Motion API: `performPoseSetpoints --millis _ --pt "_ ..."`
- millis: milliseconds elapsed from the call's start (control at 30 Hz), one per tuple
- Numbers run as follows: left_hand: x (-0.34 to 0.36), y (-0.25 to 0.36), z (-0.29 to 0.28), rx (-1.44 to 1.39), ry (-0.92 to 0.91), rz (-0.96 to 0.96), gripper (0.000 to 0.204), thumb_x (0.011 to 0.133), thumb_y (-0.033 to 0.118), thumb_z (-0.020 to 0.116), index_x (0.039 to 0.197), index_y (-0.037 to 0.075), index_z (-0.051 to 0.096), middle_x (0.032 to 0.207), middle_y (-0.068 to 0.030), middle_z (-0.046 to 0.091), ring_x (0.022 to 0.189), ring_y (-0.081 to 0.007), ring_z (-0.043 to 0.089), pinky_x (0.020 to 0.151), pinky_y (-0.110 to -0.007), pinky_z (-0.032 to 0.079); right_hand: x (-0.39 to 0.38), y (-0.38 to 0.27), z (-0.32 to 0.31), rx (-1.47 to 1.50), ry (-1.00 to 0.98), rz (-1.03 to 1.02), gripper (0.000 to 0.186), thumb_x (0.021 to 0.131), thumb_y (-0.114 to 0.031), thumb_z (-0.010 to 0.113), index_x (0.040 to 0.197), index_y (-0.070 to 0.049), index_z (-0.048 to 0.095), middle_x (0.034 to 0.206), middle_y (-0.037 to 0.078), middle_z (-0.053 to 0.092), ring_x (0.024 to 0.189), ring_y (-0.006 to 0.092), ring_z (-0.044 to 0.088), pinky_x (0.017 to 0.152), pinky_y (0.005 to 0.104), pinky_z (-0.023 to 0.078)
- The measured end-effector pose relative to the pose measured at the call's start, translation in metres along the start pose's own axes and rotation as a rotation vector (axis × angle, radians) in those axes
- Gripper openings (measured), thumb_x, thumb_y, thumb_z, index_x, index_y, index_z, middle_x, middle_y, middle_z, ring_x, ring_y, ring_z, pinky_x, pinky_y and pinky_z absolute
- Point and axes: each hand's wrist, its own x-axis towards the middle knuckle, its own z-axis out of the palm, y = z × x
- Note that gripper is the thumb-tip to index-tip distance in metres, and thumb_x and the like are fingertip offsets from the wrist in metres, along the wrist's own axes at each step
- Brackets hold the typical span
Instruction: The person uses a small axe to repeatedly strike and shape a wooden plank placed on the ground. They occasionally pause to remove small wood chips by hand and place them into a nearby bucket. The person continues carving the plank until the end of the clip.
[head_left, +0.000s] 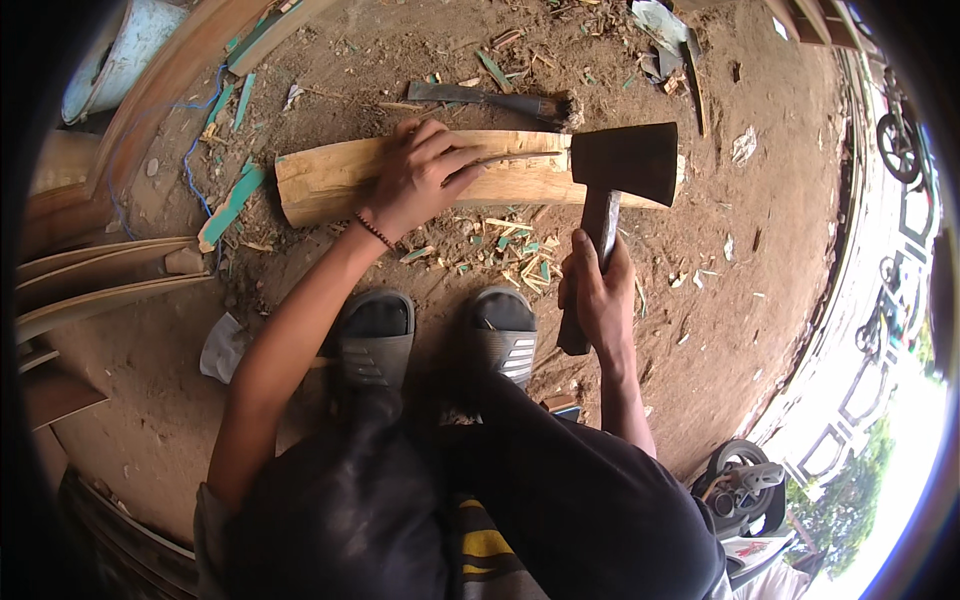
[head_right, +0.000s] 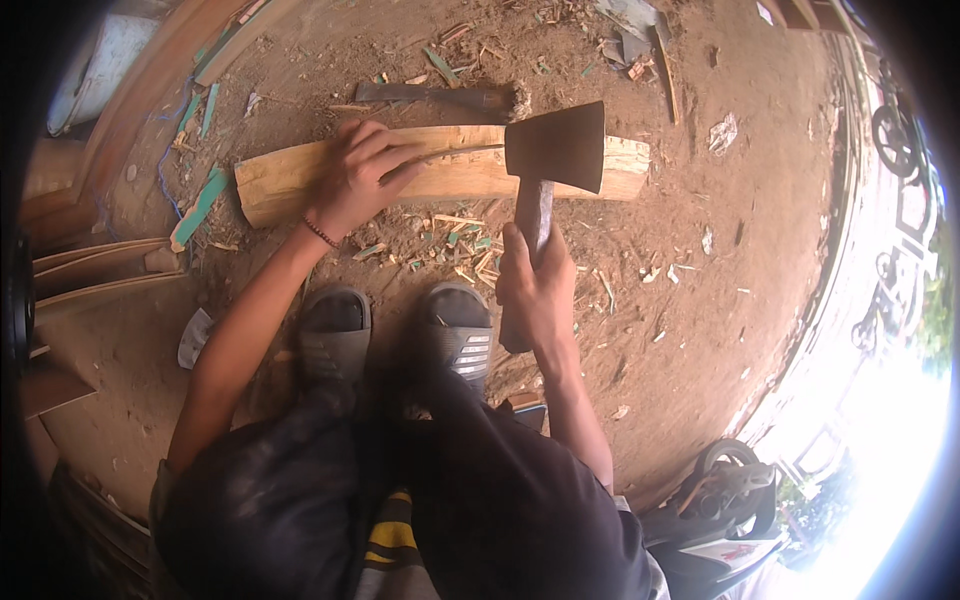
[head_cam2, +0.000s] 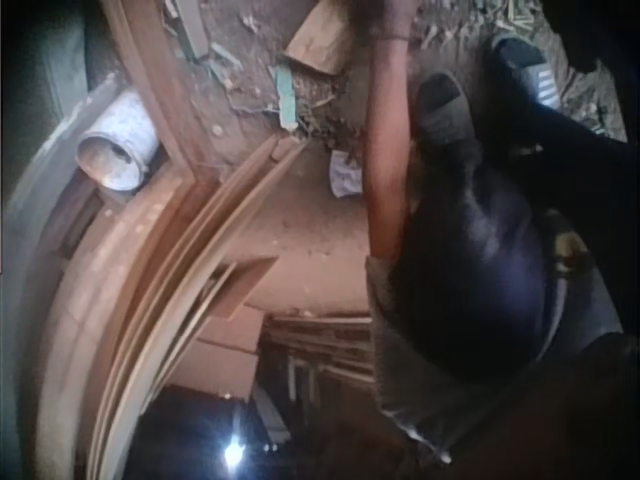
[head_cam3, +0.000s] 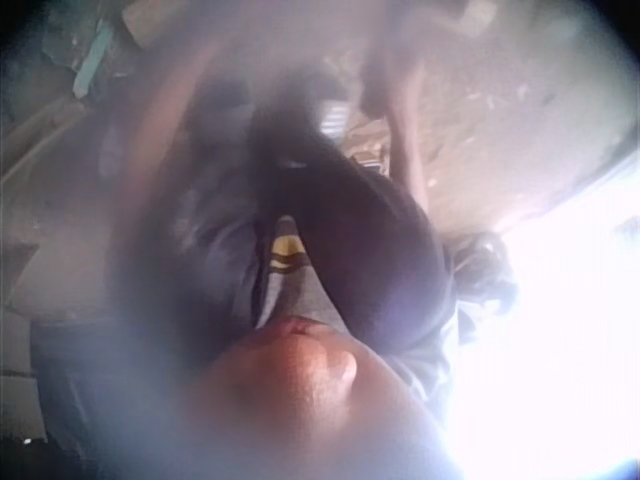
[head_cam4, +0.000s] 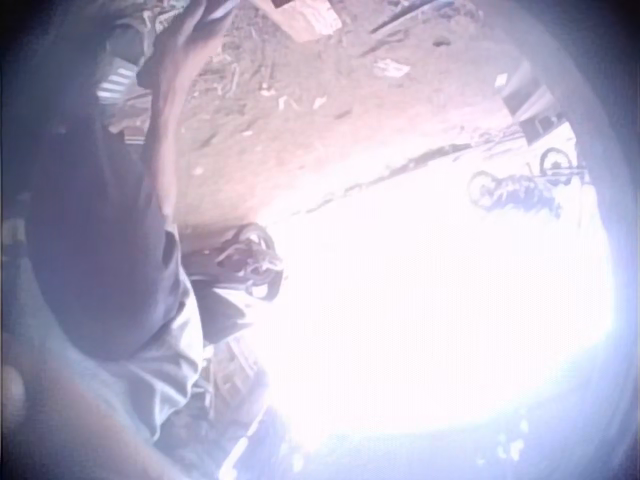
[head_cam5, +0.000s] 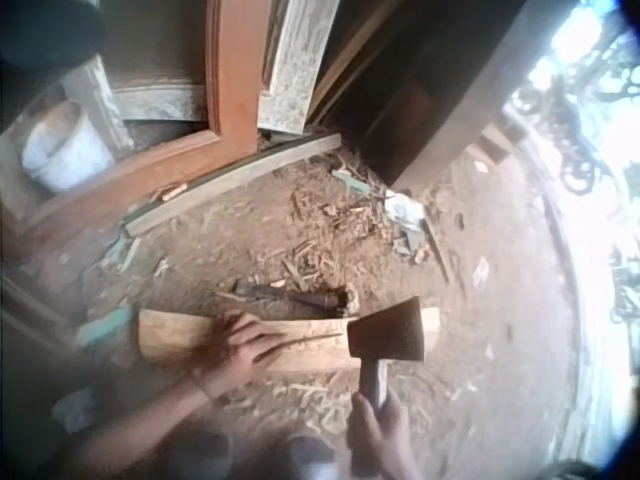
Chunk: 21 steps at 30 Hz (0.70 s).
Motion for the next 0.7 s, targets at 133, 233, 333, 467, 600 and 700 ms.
performPoseSetpoints --millis 133,233,333,467,600,700 --pt "0.003 0.007 0.002 0.072 0.010 -0.002 0.011 0.078 0.011 0.079 0.088 0.009 0.075 0.088 0.0000 0.067 0.091 -0.0194 0.061 0.086 -0.038 0.043 -0.005 0.004 -0.006 0.016 0.024 0.079 0.027 0.102 -0.029 0.058 0.099 -0.002 0.055 0.064 0.001 0.055 0.053 0.0094 0.054 0.047 0.0271 0.043" --pt "0.013 0.008 0.007 0.099 0.092 -0.087 0.012 0.079 0.011 0.079 0.089 0.009 0.073 0.090 0.0006 0.067 0.091 -0.0185 0.060 0.086 -0.037 0.043 -0.006 0.013 -0.009 0.014 0.029 0.119 0.026 0.102 -0.029 0.058 0.097 -0.003 0.054 0.064 0.002 0.055 0.052 0.0097 0.054 0.047 0.0272 0.043" --pt "0.021 0.003 0.012 0.083 0.035 -0.034 0.013 0.080 0.010 0.078 0.090 0.010 0.071 0.091 0.0013 0.068 0.091 -0.0178 0.061 0.086 -0.036 0.044 -0.007 0.019 -0.011 0.036 0.029 0.040 0.027 0.103 -0.031 0.058 0.091 -0.007 0.052 0.062 0.001 0.055 0.046 0.0096 0.053 0.041 0.0250 0.042" --pt "0.021 -0.003 0.017 -0.011 0.043 -0.028 0.006 0.079 0.014 0.080 0.081 0.012 0.075 0.087 0.0033 0.070 0.089 -0.0153 0.061 0.087 -0.033 0.040 -0.005 0.014 -0.008 0.037 0.045 0.048 0.028 0.103 -0.031 0.058 0.092 -0.006 0.052 0.062 0.001 0.055 0.046 0.0096 0.054 0.042 0.0251 0.042" --pt "0.019 -0.006 0.017 -0.071 -0.014 -0.088 0.005 0.077 0.013 0.080 0.079 0.014 0.076 0.087 0.0039 0.071 0.092 -0.0160 0.062 0.088 -0.033 0.041 0.003 -0.001 -0.005 -0.030 0.025 -0.011 0.028 0.103 -0.032 0.059 0.095 -0.005 0.053 0.063 0.001 0.055 0.047 0.0092 0.054 0.042 0.0250 0.042" --pt "0.019 -0.006 0.014 -0.074 -0.055 -0.110 0.005 0.079 0.014 0.080 0.079 0.013 0.075 0.087 0.0040 0.071 0.094 -0.0169 0.062 0.089 -0.033 0.042 0.010 -0.010 -0.008 -0.076 0.006 -0.031 0.034 0.101 -0.032 0.059 0.103 0.001 0.054 0.066 0.005 0.058 0.053 0.0107 0.055 0.047 0.0280 0.043"
